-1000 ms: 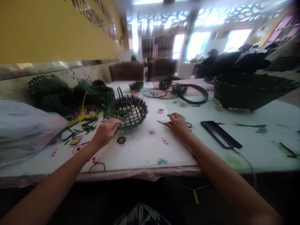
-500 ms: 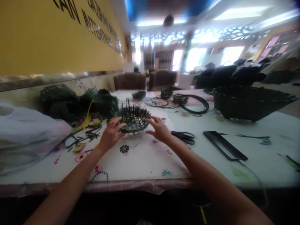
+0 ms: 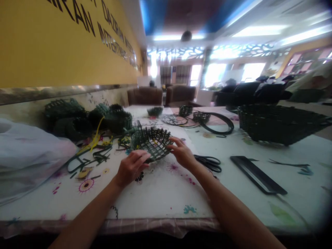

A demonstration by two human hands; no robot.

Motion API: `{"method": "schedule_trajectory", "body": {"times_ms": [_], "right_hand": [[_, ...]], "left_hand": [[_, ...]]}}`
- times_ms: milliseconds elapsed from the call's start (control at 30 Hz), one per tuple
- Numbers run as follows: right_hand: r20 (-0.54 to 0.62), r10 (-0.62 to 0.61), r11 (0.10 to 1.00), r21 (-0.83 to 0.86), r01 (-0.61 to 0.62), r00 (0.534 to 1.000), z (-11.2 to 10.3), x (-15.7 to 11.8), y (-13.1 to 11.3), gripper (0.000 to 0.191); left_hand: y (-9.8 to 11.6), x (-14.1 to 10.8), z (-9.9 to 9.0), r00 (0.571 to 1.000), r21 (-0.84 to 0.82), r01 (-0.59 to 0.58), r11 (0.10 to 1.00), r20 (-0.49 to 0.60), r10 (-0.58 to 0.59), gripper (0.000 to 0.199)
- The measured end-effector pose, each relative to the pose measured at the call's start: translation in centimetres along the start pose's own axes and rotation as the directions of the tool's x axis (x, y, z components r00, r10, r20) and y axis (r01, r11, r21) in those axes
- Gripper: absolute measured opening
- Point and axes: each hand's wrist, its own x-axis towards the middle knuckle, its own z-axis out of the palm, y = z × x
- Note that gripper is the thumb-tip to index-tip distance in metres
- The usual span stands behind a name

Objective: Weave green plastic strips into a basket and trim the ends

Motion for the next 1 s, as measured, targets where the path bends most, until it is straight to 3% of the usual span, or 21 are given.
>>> {"method": "schedule_trajectory", "body": {"times_ms": [67,100,167,200,267,333,400,467,600,700,800,900,1000], "right_hand": [[-0.004,0.110,0.993,0.031,-0.110,0.994,0.3,-0.2,0.7,0.035],[-0.017,0.169,0.984,0.059,-0.168,0.985,0.5,-0.2,1.0,0.040],[-0.048,0.276,0.954,0.137,-0.268,0.960,0.8,-0.3,1.3,0.045],[-0.056,0.324,0.932,0.187,-0.309,0.944,0.9,-0.3,1.4,0.047],[-0.035,0.423,0.868,0.304,-0.394,0.906,0.9,-0.3,1.3,0.054],[0.048,0.529,0.757,0.425,-0.497,0.847,0.6,-0.2,0.8,0.064],[0.142,0.622,0.617,0.516,-0.594,0.770,0.2,-0.2,0.2,0.075],[0.210,0.675,0.495,0.583,-0.645,0.708,-0.2,-0.2,-0.4,0.083],[0.369,0.668,0.264,0.694,-0.669,0.646,-0.1,-0.3,-0.9,0.089],[0.490,0.571,0.164,0.719,-0.676,0.659,0.5,-0.6,-1.0,0.082],[0.508,0.503,0.146,0.748,-0.648,0.699,0.4,-0.5,-1.2,0.073],[0.410,0.574,0.174,0.784,-0.595,0.709,-0.7,-0.2,-1.3,0.073],[0.320,0.613,0.216,0.811,-0.543,0.722,-2.0,0.0,-0.9,0.068]], "left_hand": [[-0.6,-0.2,-0.6,0.979,0.000,0.080,0.997,-0.188,-0.079,0.027],[-1.2,-0.3,-0.8,0.941,-0.008,0.171,0.985,-0.296,-0.166,0.026],[-2.6,-0.5,-1.0,0.815,-0.092,0.361,0.928,-0.453,-0.362,0.027],[-3.4,-0.6,-0.9,0.753,-0.160,0.434,0.887,-0.476,-0.454,0.030],[-5.0,-0.9,-0.4,0.658,-0.297,0.540,0.787,-0.434,-0.615,0.036],[-6.2,-1.2,0.4,0.559,-0.428,0.637,0.641,-0.316,-0.767,0.040],[-6.9,-1.5,1.2,0.466,-0.566,0.696,0.442,-0.113,-0.878,0.046],[-7.0,-1.6,1.8,0.416,-0.653,0.709,0.266,0.083,-0.906,0.051],[-6.3,-0.6,2.2,0.401,-0.725,0.681,0.105,0.249,-0.882,0.055],[-5.3,1.0,2.2,0.480,-0.745,0.664,0.056,0.367,-0.797,0.057],[-3.6,2.4,2.1,0.515,-0.744,0.667,0.049,0.412,-0.752,0.057],[-0.7,2.6,1.7,0.513,-0.757,0.651,0.059,0.380,-0.770,0.059],[2.3,1.0,0.9,0.477,-0.747,0.662,0.070,0.348,-0.807,0.062]]}}
